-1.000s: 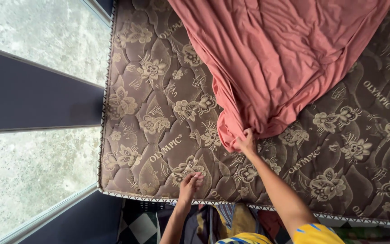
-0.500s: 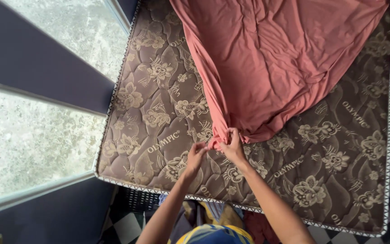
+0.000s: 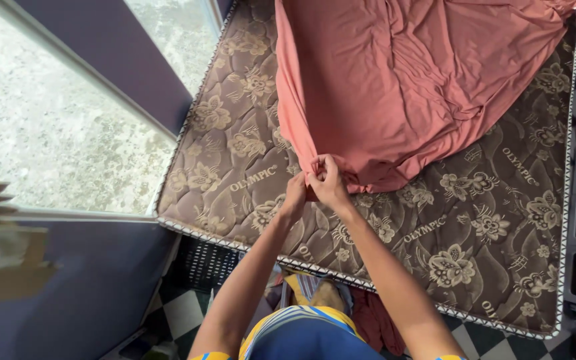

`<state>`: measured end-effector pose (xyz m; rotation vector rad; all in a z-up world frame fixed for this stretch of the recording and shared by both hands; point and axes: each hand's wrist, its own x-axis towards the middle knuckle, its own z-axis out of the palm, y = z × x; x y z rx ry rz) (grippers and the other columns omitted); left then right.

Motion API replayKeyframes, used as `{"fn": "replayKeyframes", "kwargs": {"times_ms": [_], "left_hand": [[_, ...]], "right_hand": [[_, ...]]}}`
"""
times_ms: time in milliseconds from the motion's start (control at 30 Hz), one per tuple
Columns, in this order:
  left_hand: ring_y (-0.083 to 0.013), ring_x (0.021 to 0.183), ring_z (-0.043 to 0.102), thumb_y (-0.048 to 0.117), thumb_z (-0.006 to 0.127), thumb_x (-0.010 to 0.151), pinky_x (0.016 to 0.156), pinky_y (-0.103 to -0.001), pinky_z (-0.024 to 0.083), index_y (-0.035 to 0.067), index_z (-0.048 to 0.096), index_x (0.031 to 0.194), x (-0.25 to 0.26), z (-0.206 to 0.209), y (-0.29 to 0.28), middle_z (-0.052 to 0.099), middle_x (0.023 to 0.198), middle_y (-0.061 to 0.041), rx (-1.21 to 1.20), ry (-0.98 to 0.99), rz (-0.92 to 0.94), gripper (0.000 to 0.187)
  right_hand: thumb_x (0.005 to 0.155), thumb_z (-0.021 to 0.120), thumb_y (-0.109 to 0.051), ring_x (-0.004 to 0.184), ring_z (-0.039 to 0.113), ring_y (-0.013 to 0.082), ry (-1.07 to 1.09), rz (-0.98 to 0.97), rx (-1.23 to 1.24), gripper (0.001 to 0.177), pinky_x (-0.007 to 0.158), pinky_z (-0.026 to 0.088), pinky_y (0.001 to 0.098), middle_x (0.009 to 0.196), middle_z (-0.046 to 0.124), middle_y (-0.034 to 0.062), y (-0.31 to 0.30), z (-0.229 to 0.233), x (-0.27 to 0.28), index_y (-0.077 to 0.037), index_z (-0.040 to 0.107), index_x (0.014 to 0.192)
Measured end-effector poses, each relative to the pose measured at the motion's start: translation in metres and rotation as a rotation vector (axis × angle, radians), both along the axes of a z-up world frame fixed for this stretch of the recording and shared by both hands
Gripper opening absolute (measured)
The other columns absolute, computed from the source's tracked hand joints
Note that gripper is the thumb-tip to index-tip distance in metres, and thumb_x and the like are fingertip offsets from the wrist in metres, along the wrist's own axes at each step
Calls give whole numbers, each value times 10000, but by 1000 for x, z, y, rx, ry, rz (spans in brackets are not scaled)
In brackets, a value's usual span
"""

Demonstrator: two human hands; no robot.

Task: The person folds and removes a patterned sheet from the mattress, then unfolds a bedsheet and fits it over the mattress corners.

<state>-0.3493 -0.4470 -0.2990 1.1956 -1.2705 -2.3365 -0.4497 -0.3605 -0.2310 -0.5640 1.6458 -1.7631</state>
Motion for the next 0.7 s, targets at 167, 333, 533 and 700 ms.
{"fn": "replayKeyframes", "kwargs": {"times_ms": [167,333,533,700], "left_hand": [[-87,723,575,238,516,1060,627,-255,493,69,618,1103,33,55,-7,620,880,1,-7,87,73,202],[-78,719,581,175,543,1049,621,-241,507,52,583,1131,57,102,9,617,897,-13,-185,136,34,153],[-94,741,632,186,575,1029,613,-239,545,46,559,1196,78,159,41,643,941,-29,-139,194,29,218],[-125,847,668,211,614,1017,704,-254,556,52,591,1232,86,181,34,662,1028,-52,-132,220,-2,268]], "right_hand": [[967,631,19,925,655,92,-13,26,-39,229,753,547,241,1079,655,46,13,13,33,5,580,1190],[951,562,33,1000,696,188,57,-16,83,311,858,575,299,1128,707,126,40,29,81,5,572,1261],[882,394,56,995,706,246,165,55,-177,402,903,587,362,1119,699,152,63,71,93,26,573,1240],[925,529,-113,939,639,311,732,71,-89,290,829,513,422,1029,650,206,73,111,90,49,603,1154]]}}
